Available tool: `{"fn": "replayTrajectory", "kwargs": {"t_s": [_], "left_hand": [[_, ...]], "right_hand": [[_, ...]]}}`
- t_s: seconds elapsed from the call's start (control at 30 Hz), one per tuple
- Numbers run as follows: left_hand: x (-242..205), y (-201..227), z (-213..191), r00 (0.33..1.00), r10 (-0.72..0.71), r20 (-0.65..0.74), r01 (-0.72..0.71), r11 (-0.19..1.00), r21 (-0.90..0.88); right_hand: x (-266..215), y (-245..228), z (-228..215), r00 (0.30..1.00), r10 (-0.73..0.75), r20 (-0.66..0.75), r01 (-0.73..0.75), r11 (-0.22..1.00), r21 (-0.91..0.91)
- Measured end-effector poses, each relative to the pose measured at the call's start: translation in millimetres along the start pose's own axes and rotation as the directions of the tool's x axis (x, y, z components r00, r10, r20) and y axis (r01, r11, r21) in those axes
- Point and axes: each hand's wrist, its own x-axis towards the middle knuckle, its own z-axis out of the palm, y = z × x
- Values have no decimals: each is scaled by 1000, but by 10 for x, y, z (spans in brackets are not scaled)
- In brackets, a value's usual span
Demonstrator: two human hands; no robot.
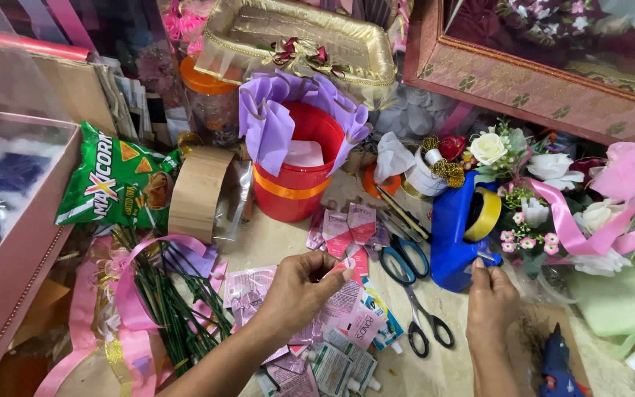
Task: The person prepares gift bouquets by hand, folding and arranging small packets and currency notes on a workspace filled with ribbons, flowers, and boxes.
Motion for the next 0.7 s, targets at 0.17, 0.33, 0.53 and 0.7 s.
{"fn": "replayTrajectory", "kwargs": {"t_s": [0.17, 0.33, 0.53, 0.7], "left_hand": [[8, -17, -4, 1000, 24, 18, -25, 1000, 18], [-16, 7, -8, 999, 33, 13, -34, 999, 28], [-31, -1, -3, 999, 49, 10, -49, 998, 29], [-78, 32, -13, 997, 79, -14, -79, 996, 45]], "right_hand": [[82, 200, 68, 991, -122, -46, 115, 983, -141], [84, 223, 84, 990, -131, -52, 124, 986, -114], [24, 136, 19, 998, -68, -9, 67, 988, -142], [-169, -167, -117, 989, 100, 105, -74, 971, -225]]}}
